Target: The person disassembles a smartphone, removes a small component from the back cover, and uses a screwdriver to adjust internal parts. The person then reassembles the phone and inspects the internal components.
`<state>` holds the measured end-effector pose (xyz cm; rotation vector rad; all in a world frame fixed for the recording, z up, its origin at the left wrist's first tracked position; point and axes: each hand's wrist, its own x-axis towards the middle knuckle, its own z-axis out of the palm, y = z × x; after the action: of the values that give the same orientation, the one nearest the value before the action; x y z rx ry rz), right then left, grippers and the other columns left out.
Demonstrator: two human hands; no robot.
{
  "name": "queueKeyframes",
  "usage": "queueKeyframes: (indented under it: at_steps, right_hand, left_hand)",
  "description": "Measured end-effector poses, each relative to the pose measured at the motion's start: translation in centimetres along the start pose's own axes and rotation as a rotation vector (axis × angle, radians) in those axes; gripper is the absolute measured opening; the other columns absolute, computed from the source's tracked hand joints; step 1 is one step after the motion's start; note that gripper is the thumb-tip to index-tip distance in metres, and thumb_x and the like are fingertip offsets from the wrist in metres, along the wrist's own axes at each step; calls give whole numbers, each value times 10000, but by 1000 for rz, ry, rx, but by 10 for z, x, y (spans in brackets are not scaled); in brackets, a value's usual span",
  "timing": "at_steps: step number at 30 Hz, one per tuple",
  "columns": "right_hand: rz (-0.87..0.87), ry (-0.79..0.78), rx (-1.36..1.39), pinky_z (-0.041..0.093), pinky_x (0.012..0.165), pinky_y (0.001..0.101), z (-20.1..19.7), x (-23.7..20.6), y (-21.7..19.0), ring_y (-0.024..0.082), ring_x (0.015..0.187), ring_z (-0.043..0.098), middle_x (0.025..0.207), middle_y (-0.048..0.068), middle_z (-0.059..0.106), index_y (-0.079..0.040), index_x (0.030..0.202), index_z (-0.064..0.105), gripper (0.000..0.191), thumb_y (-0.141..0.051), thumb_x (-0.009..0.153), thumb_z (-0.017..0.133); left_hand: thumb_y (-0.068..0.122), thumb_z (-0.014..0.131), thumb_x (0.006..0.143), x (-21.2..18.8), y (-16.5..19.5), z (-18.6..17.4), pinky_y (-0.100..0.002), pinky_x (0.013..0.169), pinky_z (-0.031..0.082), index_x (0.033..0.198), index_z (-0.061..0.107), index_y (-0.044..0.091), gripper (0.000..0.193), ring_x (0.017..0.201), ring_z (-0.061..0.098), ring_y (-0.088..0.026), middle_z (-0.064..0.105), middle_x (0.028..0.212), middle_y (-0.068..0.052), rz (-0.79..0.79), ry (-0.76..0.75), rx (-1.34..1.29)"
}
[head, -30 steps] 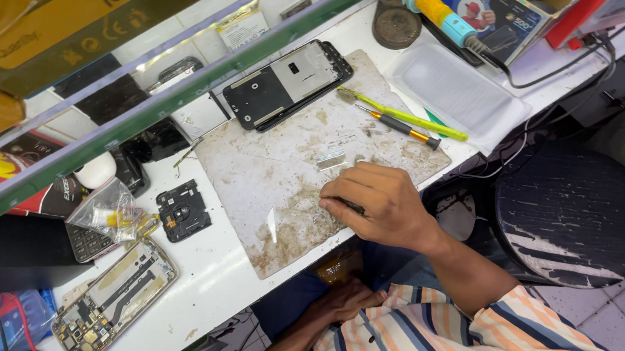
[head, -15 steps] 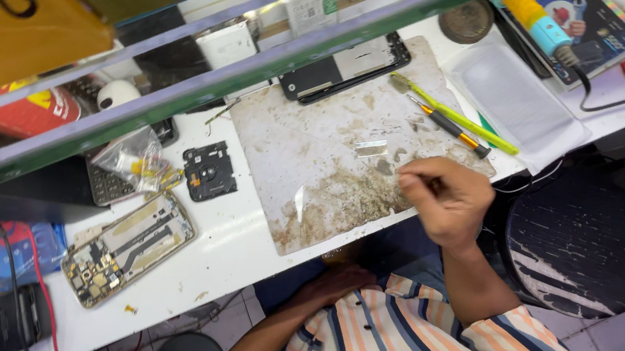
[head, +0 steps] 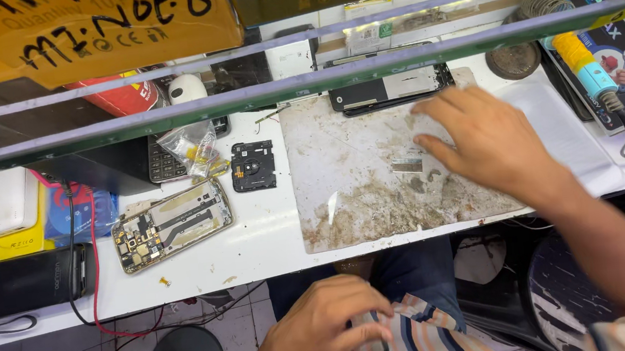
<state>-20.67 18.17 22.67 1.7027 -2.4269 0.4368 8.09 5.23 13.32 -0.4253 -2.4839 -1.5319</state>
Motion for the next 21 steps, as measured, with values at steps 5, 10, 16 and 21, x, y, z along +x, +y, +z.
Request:
queueKeyframes:
  at_steps: [5, 10, 16, 21]
  right_hand:
    - [-191, -54, -144, 468, 970, 518, 1, 66, 23, 445, 1225, 516, 1285, 274, 591, 22, 1260, 569, 680, -372, 770, 826]
    - [125, -396, -10, 443, 1032, 534, 3, 94, 35, 431, 1282, 514, 1298, 252, 579, -83, 1402, 406, 804, -287, 759, 843]
    - [225, -428, 64, 482, 970, 536, -6, 104, 33, 438, 1215, 578, 1299, 232, 612, -128, 1396, 403, 884, -314, 685, 895]
    - [239, -344, 41, 507, 946, 524, -19, 101, 27, 414, 1152, 632, 1248, 205, 661, -139, 1340, 503, 878, -392, 616, 930]
  left_hand:
    - [305, 820, 925, 14, 45, -33, -351, 715, 555, 979, 698, 94, 250, 812, 698, -228, 693, 902, -36, 221, 208, 246]
    - [321, 786, 931, 23, 55, -38, -335, 680, 545, 958, 702, 90, 247, 774, 693, -214, 708, 878, -32, 170, 308, 273]
    - [337, 786, 916, 17, 48, -40, -332, 661, 547, 928, 706, 84, 266, 748, 696, -213, 722, 862, -34, 137, 333, 273]
    - [328, 788, 909, 18, 42, -43, -324, 736, 593, 978, 702, 65, 286, 837, 739, -206, 742, 920, -62, 48, 404, 243]
